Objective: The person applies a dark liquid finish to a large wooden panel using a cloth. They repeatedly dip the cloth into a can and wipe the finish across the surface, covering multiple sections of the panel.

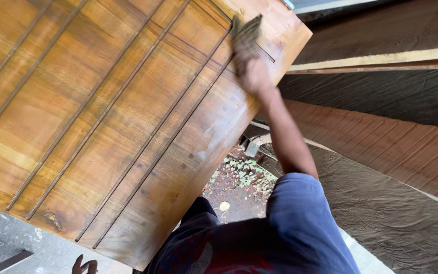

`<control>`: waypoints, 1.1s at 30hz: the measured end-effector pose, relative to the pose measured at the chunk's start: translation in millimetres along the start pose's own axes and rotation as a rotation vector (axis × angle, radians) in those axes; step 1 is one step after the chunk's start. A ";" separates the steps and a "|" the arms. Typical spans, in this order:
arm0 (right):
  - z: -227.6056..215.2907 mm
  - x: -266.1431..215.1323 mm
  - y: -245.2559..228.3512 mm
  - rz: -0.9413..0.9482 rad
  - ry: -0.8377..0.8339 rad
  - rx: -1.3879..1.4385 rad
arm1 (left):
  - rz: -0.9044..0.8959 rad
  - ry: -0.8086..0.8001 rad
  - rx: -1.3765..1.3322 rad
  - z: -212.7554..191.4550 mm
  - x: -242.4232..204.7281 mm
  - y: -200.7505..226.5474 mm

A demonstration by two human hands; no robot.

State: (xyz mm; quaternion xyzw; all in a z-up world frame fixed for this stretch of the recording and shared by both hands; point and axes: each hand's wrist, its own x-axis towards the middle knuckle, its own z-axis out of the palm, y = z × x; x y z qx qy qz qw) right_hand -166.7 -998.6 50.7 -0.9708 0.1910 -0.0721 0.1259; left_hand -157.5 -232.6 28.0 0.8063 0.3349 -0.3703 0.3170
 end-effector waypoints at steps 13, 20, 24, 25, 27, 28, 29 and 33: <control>3.4 84.5 -11.7 -0.221 0.069 -0.138 | 0.020 0.006 -0.124 30.1 0.8 -9.2; 39.5 41.1 -120.3 -0.499 -0.254 -0.022 | 0.019 0.014 -0.181 31.9 1.0 -10.6; 18.6 124.7 -69.4 -0.457 0.078 -0.403 | 0.030 0.030 -0.220 22.2 -2.5 -10.3; 15.7 146.3 -56.2 -0.396 0.259 -0.312 | 0.035 0.036 -0.230 20.0 -2.3 -7.7; 29.2 161.8 -57.7 -0.368 0.328 -0.109 | 0.044 0.044 -0.241 13.2 -3.6 -5.8; 43.2 155.0 -71.3 -0.403 0.221 -0.001 | 0.047 0.053 -0.244 7.9 -5.5 -6.9; 56.4 148.4 -91.1 -0.441 0.122 0.097 | 0.062 0.056 -0.255 8.9 -0.7 -2.2; 95.8 121.6 -151.9 -0.550 -0.375 -0.093 | 0.162 0.099 -0.309 13.6 11.8 6.2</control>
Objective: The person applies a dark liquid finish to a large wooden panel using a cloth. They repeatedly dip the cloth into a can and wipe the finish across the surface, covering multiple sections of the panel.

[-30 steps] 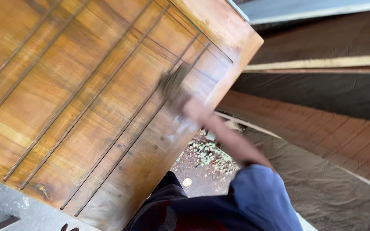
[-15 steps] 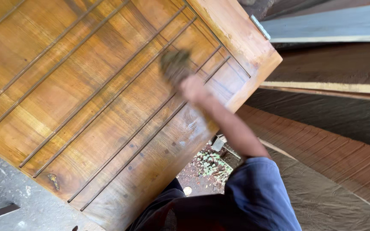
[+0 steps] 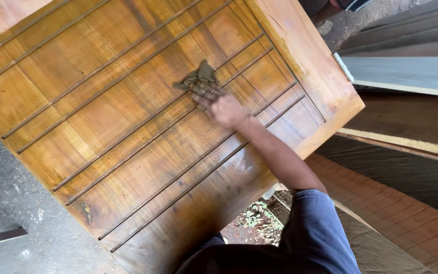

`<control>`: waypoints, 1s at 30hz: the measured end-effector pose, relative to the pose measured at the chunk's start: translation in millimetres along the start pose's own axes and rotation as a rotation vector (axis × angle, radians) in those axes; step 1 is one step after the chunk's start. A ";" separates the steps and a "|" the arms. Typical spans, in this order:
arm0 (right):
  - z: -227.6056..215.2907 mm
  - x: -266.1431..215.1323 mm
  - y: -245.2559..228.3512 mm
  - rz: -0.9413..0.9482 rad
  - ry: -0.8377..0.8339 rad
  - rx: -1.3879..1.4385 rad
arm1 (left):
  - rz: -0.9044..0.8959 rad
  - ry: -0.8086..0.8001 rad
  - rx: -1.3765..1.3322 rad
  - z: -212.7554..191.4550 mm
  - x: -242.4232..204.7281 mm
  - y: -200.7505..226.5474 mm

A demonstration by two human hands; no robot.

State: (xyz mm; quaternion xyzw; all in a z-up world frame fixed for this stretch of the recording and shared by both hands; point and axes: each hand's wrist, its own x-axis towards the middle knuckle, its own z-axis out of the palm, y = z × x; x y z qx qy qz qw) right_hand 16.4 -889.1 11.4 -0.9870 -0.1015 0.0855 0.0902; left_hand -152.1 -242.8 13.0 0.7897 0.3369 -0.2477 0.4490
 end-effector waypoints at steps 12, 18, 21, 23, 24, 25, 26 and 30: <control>1.9 123.1 87.8 0.137 0.179 -0.230 | 0.374 0.005 -0.331 -34.8 20.5 99.6; -41.3 154.5 136.8 0.095 0.716 -0.138 | 0.245 0.015 -0.318 -6.5 5.3 154.8; -37.6 175.2 110.1 0.565 0.453 0.262 | 0.271 0.021 -0.372 -2.9 -10.3 153.1; -27.3 211.0 52.4 0.153 0.370 -0.079 | 0.238 0.042 -0.371 -1.6 -8.9 157.6; -21.9 228.4 23.7 -0.144 0.511 0.002 | 0.224 0.055 -0.365 -2.2 -9.5 161.6; -22.3 239.8 6.7 -0.446 0.641 0.084 | 0.237 0.035 -0.384 -0.9 -7.2 166.4; -22.8 246.6 3.3 -0.264 0.451 0.013 | 0.236 0.014 -0.395 -2.7 -10.1 165.7; -51.5 263.6 88.9 0.074 0.510 -0.033 | 0.184 0.050 -0.167 -0.8 -10.3 169.3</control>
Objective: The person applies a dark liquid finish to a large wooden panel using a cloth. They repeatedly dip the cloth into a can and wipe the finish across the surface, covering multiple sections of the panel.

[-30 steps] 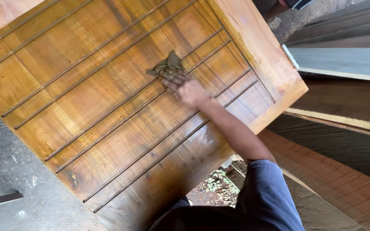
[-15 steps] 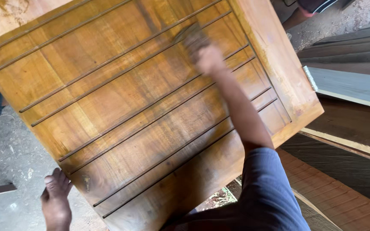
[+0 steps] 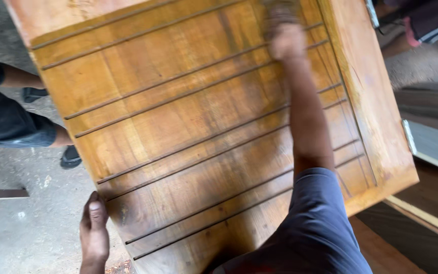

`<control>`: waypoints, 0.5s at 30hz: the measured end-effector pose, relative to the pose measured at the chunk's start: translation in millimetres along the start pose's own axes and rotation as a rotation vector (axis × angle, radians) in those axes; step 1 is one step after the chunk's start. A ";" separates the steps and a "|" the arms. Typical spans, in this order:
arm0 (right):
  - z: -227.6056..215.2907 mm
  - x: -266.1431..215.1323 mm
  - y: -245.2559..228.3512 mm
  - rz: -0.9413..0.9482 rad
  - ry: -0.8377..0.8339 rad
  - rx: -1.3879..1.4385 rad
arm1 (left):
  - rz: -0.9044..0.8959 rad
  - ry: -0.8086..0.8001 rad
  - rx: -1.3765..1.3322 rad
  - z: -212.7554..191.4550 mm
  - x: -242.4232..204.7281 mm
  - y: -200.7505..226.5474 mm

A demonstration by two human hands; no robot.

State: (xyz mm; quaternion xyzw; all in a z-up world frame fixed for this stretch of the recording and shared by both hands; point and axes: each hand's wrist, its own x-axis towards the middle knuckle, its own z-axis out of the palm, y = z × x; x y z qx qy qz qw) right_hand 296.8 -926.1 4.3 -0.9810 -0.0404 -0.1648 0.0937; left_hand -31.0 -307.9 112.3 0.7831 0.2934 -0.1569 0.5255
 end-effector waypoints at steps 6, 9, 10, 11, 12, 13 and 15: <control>21.8 28.0 -9.5 0.201 -0.058 0.031 | 0.053 -0.017 0.099 -3.4 8.8 -12.8; 20.1 -0.7 -191.1 -0.079 -0.171 0.097 | 0.076 -0.024 0.119 -8.1 4.6 -25.0; 9.5 -24.3 -250.3 -0.173 -0.202 0.155 | 0.035 -0.008 0.036 -9.9 12.2 -25.1; -0.5 -50.3 -315.0 -0.266 -0.220 0.230 | -0.008 0.007 -0.046 -13.8 10.7 -26.6; -6.9 -76.0 -374.1 -0.335 -0.196 0.296 | -0.049 -0.016 -0.111 -14.5 10.6 -25.5; -10.8 -93.9 -408.2 -0.389 -0.144 0.347 | -0.033 -0.073 -0.190 -9.6 11.1 -23.5; -9.8 -124.6 -437.3 -0.431 0.004 0.433 | -0.020 -0.142 -0.336 -9.1 15.6 -14.4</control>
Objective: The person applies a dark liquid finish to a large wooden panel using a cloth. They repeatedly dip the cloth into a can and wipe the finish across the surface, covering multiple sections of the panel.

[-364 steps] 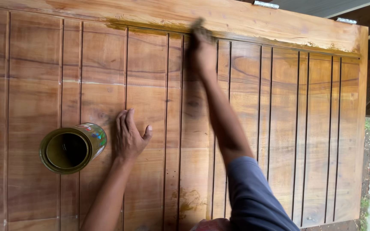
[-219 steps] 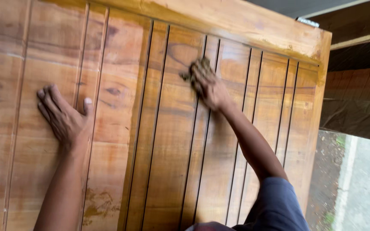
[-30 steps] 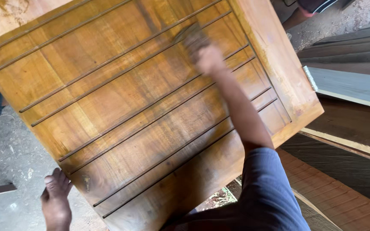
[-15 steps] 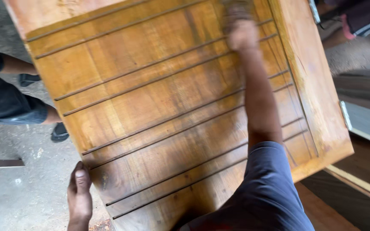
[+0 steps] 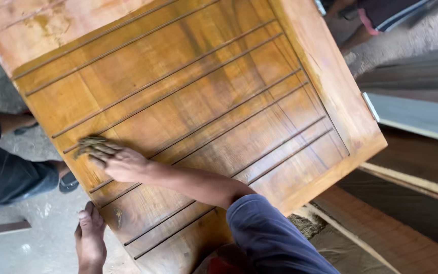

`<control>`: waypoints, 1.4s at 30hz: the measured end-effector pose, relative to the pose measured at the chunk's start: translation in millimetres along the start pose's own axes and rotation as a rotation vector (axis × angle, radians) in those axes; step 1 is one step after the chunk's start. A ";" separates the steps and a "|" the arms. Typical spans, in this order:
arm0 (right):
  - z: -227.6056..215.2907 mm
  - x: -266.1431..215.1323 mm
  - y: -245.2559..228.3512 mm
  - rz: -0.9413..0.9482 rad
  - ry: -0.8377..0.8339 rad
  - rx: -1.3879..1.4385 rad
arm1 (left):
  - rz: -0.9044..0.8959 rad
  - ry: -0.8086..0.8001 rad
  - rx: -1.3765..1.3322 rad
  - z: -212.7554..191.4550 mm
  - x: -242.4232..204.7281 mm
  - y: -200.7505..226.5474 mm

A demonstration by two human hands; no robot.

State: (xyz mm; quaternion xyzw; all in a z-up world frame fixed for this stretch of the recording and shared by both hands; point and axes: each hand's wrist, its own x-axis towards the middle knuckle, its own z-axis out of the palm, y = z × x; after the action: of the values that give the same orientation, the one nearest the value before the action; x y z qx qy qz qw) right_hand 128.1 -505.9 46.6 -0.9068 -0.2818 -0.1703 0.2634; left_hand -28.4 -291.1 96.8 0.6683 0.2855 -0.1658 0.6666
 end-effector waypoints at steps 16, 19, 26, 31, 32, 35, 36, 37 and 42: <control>-164.6 -179.8 38.0 0.485 -0.171 -0.213 | 0.085 -0.109 0.044 -4.5 -8.8 -19.7; -149.3 -191.2 -16.0 0.296 -0.203 -0.020 | 0.121 -0.141 0.014 -8.4 -18.2 -26.1; -268.3 -294.1 170.5 0.617 0.291 -0.662 | 0.120 -0.135 0.040 -11.6 -17.8 -40.1; -198.4 -293.3 33.1 0.678 -0.009 -0.372 | 0.125 -0.112 0.023 -6.8 -19.6 -30.9; -177.7 -297.0 -18.1 0.604 -0.088 -0.276 | 0.109 -0.103 0.024 -7.1 -21.0 -31.2; -154.4 -314.4 -94.0 0.385 -0.099 -0.093 | 0.100 -0.138 0.027 -4.2 -21.7 -31.0; -162.9 -323.4 -88.3 0.368 -0.079 -0.101 | 0.104 -0.159 0.025 -3.6 -20.2 -30.6; -179.6 -331.7 -60.4 0.410 -0.054 -0.200 | 0.113 -0.167 0.042 -4.4 -20.8 -30.6; -279.1 -379.4 120.3 0.611 0.218 -0.744 | 0.189 -0.204 0.112 -10.4 -25.3 -38.2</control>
State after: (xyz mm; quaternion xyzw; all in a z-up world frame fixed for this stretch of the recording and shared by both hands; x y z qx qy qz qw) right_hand -141.5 -910.3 51.4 -0.9575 0.1060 -0.2680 -0.0123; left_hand -72.8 -286.9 82.2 0.7080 0.1424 -0.1851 0.6665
